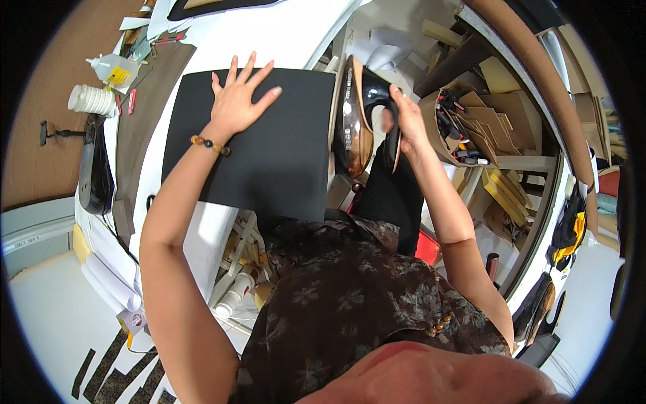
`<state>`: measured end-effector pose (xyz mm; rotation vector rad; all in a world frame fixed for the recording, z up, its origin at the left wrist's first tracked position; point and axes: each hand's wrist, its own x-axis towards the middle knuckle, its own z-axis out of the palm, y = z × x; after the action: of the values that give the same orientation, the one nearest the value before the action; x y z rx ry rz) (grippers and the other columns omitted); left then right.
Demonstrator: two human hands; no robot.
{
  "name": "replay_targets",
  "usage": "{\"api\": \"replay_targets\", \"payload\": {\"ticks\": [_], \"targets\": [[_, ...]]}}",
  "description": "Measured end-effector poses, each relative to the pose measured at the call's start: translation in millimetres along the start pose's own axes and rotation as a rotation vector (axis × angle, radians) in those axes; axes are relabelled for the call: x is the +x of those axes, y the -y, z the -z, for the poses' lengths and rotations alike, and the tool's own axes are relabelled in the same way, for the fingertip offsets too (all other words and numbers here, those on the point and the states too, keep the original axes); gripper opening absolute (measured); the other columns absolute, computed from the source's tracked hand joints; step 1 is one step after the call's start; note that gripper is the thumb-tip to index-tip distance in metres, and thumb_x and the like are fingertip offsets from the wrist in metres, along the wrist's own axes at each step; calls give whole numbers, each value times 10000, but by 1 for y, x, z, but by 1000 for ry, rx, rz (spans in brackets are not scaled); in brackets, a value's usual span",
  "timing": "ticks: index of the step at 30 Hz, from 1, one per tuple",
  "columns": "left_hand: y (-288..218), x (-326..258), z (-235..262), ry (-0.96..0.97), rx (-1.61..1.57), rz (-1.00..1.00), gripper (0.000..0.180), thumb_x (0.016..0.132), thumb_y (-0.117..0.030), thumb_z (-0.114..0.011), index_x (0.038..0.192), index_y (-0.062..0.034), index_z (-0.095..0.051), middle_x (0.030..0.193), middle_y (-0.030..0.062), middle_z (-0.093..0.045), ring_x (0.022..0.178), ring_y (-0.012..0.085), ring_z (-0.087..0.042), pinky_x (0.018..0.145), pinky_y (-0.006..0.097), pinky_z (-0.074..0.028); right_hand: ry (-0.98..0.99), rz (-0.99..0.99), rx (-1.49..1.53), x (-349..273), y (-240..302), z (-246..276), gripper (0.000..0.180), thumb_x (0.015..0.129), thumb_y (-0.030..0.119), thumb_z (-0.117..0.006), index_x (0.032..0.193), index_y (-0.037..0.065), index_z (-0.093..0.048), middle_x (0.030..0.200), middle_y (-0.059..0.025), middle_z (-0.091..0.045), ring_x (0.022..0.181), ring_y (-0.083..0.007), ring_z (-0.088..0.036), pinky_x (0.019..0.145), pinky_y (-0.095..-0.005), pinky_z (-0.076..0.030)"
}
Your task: The person irons a piece of black fabric, then uses scissors to trim the edges of a cardboard template. The person then irons the black fabric again.
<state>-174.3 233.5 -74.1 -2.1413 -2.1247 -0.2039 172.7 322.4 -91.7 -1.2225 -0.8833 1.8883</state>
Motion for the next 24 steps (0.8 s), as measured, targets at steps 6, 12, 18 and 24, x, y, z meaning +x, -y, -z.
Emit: {"api": "replay_targets", "payload": {"ticks": [6, 12, 18, 24], "targets": [[4, -67, 38, -4, -112, -4, 585, 958, -531, -509, 1485, -291, -429, 1612, 130, -227, 1492, 361, -168, 1170, 604, -84, -26, 331, -279, -47, 64, -2, 291, 982, 356, -604, 850, 103, -548, 583, -2, -524, 430, -87, -458, 427, -241, -366], [10, -79, 26, 31, 10, -1, 622, 952, -546, -507, 1521, -362, -339, 1633, 42, -196, 1503, 343, -137, 1170, 602, -85, 193, 651, -660, -24, 94, -61, 360, 920, 376, -694, 802, 51, -593, 578, 30, -517, 480, -51, -457, 465, -224, -370], [12, -80, 24, 19, 41, 30, 616, 941, -565, -509, 1509, -378, -359, 1625, 45, -223, 1496, 344, -161, 1167, 606, -106, 278, 942, -1136, 19, 105, -95, 417, 917, 422, -674, 989, 14, -630, 680, -12, -498, 649, -85, -418, 592, -272, -398], [2, -85, 28, -75, -96, 64, 624, 924, -541, -553, 1466, -249, -452, 1560, 134, -340, 1460, 380, -245, 1179, 564, -158, 234, 816, -1063, 4, 95, -78, 411, 878, 401, -721, 903, 0, -634, 664, -50, -549, 642, -86, -447, 604, -281, -431]]}}
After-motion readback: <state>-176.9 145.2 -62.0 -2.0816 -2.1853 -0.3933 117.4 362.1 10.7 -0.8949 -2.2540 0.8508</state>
